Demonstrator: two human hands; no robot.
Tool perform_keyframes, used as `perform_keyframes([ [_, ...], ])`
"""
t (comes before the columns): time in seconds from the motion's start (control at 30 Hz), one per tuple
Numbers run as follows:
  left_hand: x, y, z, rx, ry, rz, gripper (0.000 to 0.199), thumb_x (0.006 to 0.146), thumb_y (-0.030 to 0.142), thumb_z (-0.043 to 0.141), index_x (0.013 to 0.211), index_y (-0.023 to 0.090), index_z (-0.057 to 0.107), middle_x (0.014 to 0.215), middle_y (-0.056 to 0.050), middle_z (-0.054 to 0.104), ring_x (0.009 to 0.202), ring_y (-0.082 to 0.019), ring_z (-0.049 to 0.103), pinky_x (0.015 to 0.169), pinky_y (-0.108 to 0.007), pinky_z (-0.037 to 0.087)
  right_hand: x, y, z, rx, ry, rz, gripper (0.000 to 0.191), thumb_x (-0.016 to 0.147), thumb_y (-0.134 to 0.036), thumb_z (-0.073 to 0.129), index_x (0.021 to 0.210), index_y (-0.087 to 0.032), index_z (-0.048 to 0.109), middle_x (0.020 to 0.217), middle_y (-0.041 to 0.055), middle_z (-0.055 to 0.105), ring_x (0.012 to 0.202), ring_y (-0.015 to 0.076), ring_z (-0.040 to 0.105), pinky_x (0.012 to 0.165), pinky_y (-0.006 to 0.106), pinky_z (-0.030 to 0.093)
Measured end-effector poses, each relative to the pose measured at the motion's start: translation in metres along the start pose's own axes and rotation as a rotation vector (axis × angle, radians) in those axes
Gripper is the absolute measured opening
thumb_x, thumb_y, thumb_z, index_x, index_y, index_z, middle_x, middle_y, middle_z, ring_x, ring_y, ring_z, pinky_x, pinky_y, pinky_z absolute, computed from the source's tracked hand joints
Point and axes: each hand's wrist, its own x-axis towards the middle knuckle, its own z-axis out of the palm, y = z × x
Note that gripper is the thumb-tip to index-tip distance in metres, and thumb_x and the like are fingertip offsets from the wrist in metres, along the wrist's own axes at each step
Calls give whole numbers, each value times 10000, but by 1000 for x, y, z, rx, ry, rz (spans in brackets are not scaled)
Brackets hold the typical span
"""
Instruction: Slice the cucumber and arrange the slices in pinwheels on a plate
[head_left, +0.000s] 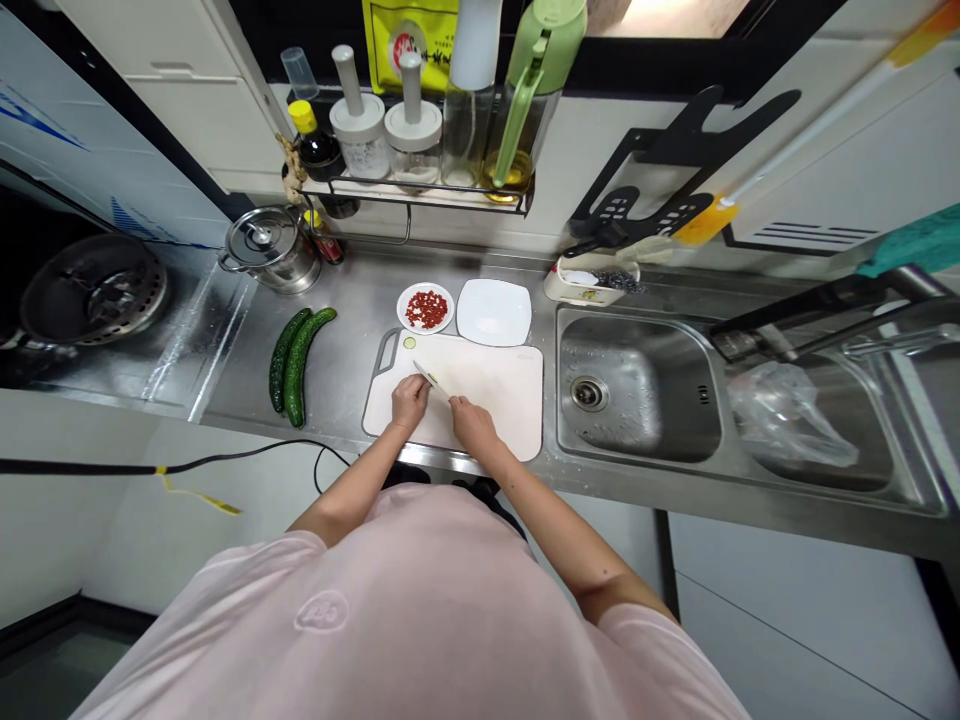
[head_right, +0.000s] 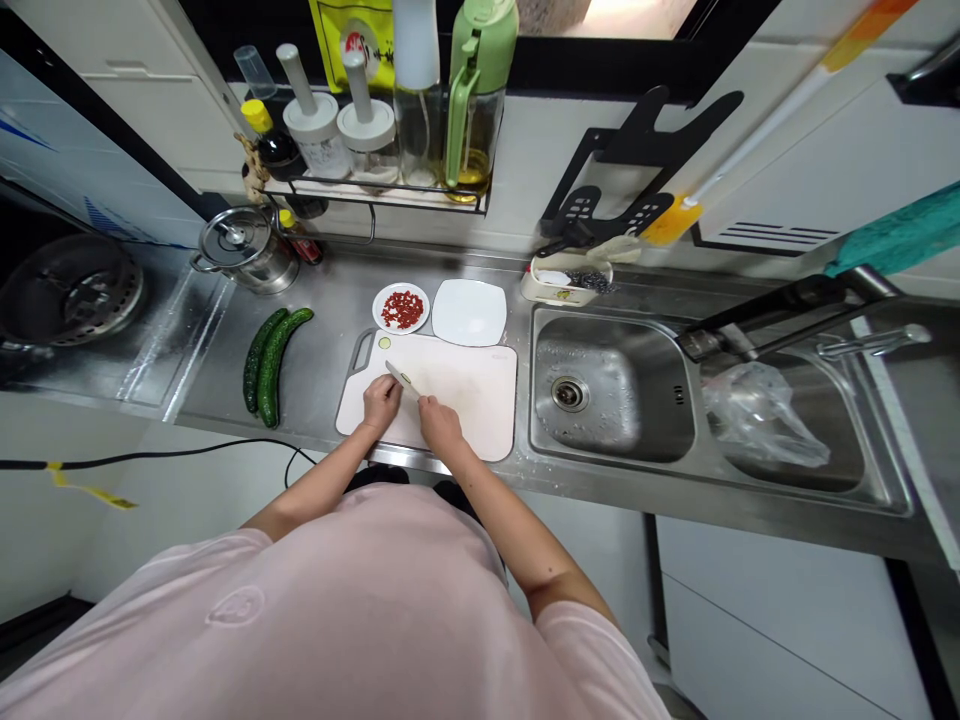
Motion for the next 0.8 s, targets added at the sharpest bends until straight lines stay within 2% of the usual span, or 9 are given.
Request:
perform_keyframes([
  [0.43,-1,-2,2,-18,12,-8,206,892,242,459,740,193,590,778,-52,626,750,-162,556,694,-279,403,-4,6,0,11,-17,-21,287,887,-38,325,1099,-157,477,1042,107,601,877,195,637,711,270,446],
  [0.8,0,0,0,-13,0,3,194,891,243,458,771,193,602,781,-53,632,765,-167,567,707,-283,412,12,-5,-5,0,7,-18,275,901,-46,300,1085,-152,474,1041,114,598,874,192,634,707,274,456],
])
